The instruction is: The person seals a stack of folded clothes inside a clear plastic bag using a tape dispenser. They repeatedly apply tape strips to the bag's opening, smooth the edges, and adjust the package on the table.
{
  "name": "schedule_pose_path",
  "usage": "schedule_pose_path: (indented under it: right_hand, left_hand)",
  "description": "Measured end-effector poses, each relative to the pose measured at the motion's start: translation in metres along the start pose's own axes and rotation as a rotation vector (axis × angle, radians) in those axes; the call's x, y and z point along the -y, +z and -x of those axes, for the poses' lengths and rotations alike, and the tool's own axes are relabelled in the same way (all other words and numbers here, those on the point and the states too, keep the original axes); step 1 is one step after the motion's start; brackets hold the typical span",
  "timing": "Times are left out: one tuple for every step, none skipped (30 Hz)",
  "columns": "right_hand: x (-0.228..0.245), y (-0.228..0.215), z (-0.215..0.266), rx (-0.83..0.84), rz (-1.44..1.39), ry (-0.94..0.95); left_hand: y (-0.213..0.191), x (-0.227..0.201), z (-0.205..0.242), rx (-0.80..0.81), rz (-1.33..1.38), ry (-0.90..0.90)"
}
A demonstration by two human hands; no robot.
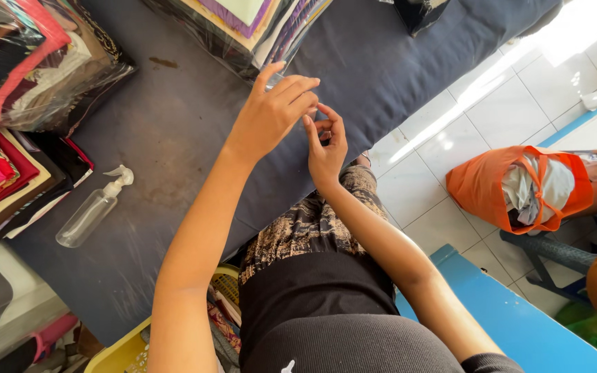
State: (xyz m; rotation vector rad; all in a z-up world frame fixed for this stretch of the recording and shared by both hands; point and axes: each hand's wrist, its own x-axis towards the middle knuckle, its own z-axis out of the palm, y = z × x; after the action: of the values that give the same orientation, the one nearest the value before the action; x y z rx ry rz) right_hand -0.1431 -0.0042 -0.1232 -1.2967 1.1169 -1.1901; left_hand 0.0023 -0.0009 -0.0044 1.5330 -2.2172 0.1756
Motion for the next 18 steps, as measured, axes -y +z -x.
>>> schedule_pose_path:
  right_hand:
    - [0.000,0.001,0.000,-0.003,0.000,-0.003]
    - [0.000,0.002,0.000,-0.003,0.005,-0.010]
    - [0.001,0.003,-0.001,-0.002,0.010,-0.016]
    - [0.001,0.003,-0.001,-0.002,0.015,-0.022]
    - [0.000,0.003,-0.002,-0.005,0.009,-0.008]
    - [0.000,0.003,-0.004,-0.009,0.002,0.006]
    - [0.000,0.004,-0.005,-0.012,-0.005,0.021]
    - [-0.001,0.004,-0.006,-0.014,-0.006,0.025]
    - [-0.001,0.005,-0.007,-0.015,-0.008,0.028]
    - [-0.002,0.006,-0.009,-0.017,-0.010,0.032]
    - [-0.002,0.006,-0.010,-0.018,-0.021,0.037]
    - [-0.002,0.006,-0.012,-0.019,-0.031,0.043]
    - [-0.003,0.007,-0.013,-0.021,-0.042,0.049]
    - [-0.004,0.006,-0.015,-0.020,-0.038,0.044]
    - [-0.004,0.006,-0.016,-0.018,-0.034,0.040]
    - [-0.005,0.006,-0.016,-0.016,-0.030,0.036]
    - [-0.006,0.005,-0.017,-0.013,-0.037,0.049]
    - [-0.007,0.005,-0.017,-0.010,-0.044,0.062]
  left_hand:
    - [0.001,0.002,0.001,-0.007,-0.034,0.011]
    - [0.003,0.004,0.001,-0.013,-0.068,0.023]
    - [0.004,0.006,0.001,-0.011,-0.098,0.034]
    - [0.005,0.007,0.001,-0.008,-0.128,0.046]
    - [0.007,0.008,0.000,-0.006,-0.157,0.057]
    - [0.010,0.009,-0.001,0.011,-0.175,0.058]
    - [0.012,0.010,-0.001,0.028,-0.193,0.057]
    - [0.014,0.010,-0.002,0.046,-0.211,0.057]
    - [0.016,0.010,-0.003,0.033,-0.234,0.066]
    - [0.018,0.011,-0.004,0.020,-0.257,0.076]
    - [0.020,0.010,-0.006,0.007,-0.278,0.084]
    - [0.021,0.011,-0.007,0.013,-0.274,0.079]
    - [0.022,0.011,-0.008,0.018,-0.269,0.075]
    - [0.023,0.012,-0.009,0.024,-0.265,0.070]
    - [0.024,0.012,-0.011,0.023,-0.292,0.075]
    - [0.025,0.012,-0.012,0.022,-0.318,0.079]
    - [0.025,0.012,-0.013,0.022,-0.347,0.084]
    - [0.026,0.013,-0.014,0.021,-0.359,0.087]
